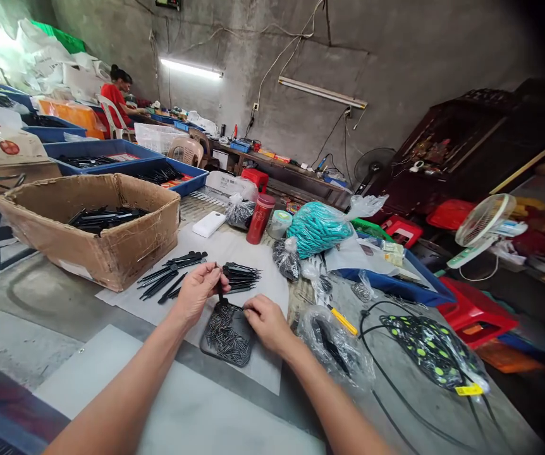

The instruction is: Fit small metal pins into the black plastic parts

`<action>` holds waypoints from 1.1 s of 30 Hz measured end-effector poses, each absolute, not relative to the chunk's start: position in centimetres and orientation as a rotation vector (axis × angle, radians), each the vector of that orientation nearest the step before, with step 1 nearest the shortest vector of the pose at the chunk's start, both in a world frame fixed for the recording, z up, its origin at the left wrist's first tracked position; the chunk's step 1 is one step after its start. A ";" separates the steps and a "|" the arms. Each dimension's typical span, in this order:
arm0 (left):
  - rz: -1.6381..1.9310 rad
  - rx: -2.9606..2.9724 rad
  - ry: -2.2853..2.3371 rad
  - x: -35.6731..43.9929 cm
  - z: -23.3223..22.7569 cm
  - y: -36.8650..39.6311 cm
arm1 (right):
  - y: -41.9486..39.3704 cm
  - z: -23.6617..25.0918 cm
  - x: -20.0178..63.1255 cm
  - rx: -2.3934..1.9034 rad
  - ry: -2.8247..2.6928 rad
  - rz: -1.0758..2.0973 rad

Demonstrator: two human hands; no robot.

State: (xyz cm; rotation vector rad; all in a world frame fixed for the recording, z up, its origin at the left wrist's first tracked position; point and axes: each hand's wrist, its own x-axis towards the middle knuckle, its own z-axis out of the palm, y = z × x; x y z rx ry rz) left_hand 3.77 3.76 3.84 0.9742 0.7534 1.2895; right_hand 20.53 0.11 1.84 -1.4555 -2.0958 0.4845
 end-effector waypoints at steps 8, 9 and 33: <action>1.286 1.039 0.811 3.4 3.8 4.0 | 0.5 1.3 18.4 -1.636 -2.657 -0.039; 1.281 1.051 0.813 3.4 3.7 4.0 | 0.5 1.3 18.3 -1.626 -2.683 -0.074; 0.986 1.697 0.856 4.2 2.3 3.5 | 0.1 4.1 20.9 -1.174 -1.629 0.803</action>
